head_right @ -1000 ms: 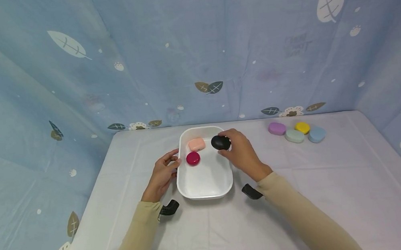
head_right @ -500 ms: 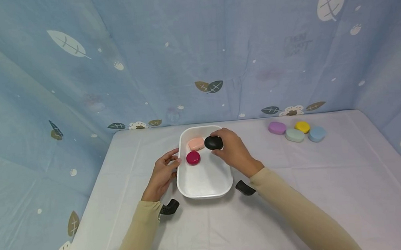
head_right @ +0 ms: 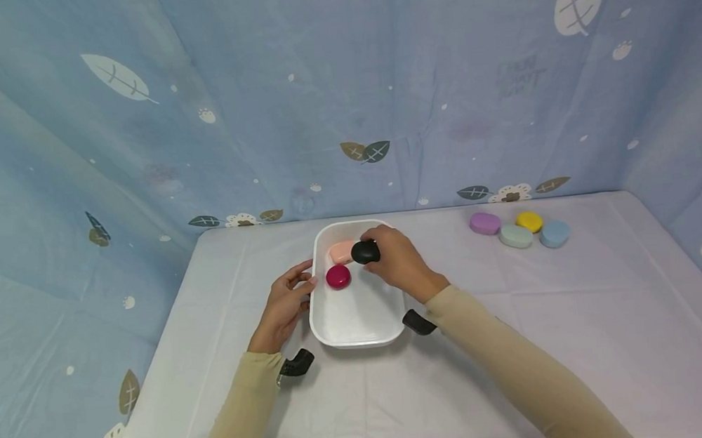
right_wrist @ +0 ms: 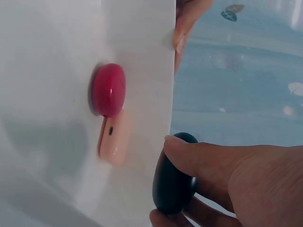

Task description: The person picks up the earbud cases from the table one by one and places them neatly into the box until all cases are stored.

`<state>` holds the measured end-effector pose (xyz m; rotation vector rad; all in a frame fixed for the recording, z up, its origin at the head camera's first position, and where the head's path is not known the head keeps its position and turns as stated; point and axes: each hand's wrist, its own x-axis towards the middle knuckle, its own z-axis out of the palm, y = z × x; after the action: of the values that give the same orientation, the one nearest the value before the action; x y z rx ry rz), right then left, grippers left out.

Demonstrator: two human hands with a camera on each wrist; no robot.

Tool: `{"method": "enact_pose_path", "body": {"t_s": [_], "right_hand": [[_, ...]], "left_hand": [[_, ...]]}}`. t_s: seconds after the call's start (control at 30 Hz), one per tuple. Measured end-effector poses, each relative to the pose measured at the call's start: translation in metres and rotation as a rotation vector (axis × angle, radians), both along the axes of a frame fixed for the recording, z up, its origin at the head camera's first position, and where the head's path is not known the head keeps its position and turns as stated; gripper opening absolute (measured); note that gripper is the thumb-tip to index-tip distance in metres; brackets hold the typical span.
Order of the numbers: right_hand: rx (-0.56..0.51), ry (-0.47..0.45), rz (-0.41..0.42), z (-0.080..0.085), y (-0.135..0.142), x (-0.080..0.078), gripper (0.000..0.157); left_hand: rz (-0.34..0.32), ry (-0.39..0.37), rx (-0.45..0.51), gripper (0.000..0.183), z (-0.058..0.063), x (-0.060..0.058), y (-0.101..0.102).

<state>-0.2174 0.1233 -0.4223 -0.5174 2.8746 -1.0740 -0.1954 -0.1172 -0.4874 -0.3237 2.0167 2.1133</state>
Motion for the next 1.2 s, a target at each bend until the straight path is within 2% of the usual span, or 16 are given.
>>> {"method": "enact_pose_path", "body": {"t_s": [0.7,1.2], "right_hand": [[0.089,-0.100,0.053,-0.004,-0.014,-0.015,0.050],[0.128,-0.092,0.097,-0.011,-0.018,-0.019,0.046]], "left_hand": [[-0.007,0.018,0.013,0.045,-0.001,0.000,-0.001],[0.000,0.008,0.010,0.045,0.000,0.000,0.000]]}}
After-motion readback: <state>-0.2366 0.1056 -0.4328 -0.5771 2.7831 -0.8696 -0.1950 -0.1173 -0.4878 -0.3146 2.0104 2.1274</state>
